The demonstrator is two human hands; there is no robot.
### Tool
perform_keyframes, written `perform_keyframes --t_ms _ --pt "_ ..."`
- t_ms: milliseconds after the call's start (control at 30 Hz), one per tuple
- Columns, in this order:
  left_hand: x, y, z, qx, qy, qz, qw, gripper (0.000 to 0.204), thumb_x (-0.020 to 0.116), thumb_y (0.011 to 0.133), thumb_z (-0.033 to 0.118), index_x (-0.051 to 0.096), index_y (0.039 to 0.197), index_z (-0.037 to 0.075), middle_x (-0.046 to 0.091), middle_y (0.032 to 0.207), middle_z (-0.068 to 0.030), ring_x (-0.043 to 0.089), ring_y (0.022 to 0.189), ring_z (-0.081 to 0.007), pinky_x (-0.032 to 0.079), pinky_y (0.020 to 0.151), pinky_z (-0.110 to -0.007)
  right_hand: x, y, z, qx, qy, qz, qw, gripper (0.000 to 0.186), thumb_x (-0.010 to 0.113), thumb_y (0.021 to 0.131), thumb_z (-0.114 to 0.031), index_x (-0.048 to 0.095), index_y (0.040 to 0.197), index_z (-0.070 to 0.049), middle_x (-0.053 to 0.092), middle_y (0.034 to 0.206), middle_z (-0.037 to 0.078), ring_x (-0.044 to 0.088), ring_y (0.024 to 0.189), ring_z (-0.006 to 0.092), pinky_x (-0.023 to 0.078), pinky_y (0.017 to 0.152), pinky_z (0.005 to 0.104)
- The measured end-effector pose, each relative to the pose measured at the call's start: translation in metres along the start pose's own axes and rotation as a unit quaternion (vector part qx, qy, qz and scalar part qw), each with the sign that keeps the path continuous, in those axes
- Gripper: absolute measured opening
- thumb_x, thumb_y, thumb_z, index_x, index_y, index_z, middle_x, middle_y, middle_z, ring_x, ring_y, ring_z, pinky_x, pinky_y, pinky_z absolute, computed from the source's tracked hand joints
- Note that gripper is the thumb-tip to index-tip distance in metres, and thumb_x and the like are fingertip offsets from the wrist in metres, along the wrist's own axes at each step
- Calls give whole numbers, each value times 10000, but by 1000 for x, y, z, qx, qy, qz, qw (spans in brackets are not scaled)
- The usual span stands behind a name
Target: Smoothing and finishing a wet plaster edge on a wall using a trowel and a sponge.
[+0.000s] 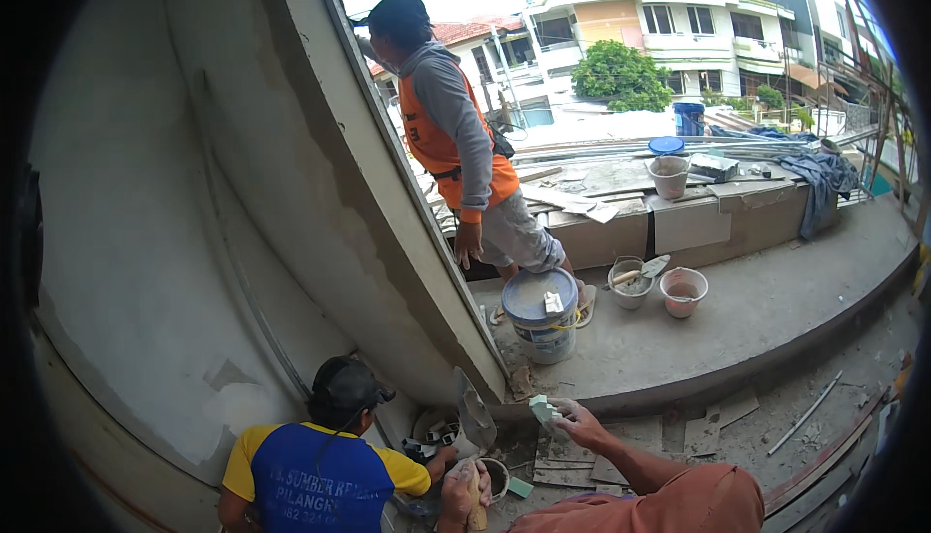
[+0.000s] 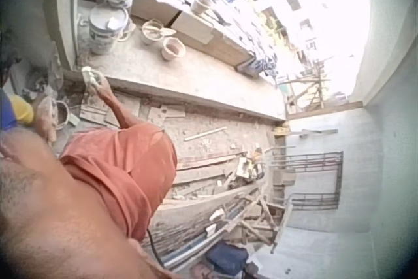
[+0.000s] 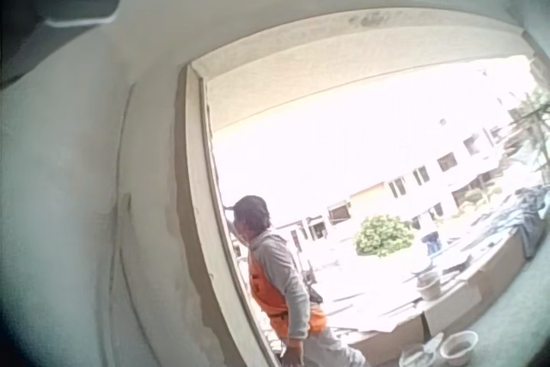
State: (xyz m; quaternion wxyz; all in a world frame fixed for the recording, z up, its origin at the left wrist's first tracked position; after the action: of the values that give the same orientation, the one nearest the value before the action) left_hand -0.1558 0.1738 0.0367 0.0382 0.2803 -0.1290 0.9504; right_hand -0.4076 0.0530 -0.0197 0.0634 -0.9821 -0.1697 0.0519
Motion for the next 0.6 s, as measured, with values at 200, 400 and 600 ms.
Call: perform_keyframes --t_ms 200,400,600 --pt "-4 17 -17 -5 -11 23 1000 287 491 1034 302 517 1037 16 511 724 -63 519 509 -153 447 476 -276 6 28 49 65 221 98 968 421 570 946 -220 509 1349 -112 598 1115 88 580 1025 205 497 875 380" --pt "0 40 -23 -9 33 13 999 279 470 1037 304 512 1027 28 498 724 -46 507 512 -138 445 467 -270 -1 30 13 44 451 62 889 445 478 961 -364 427 1362 -177 527 1273 62 541 1151 269 464 937 558" --pt "6 46 -31 0 45 -4 999 286 475 1033 313 510 1033 29 505 732 -38 513 520 -128 444 477 -259 -12 33 -28 -65 455 17 888 520 569 917 -348 430 1378 -151 533 1266 64 531 1167 222 454 974 471"
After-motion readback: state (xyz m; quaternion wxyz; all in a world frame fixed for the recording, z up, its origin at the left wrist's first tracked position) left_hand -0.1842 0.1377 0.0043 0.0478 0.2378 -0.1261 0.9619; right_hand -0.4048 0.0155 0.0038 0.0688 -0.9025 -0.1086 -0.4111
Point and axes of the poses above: each hand's wrist, its own y-axis towards the middle knuckle, its own x-axis out of the palm, z = x × y, the point moved 2 cm from there along y, towards the middle knuckle
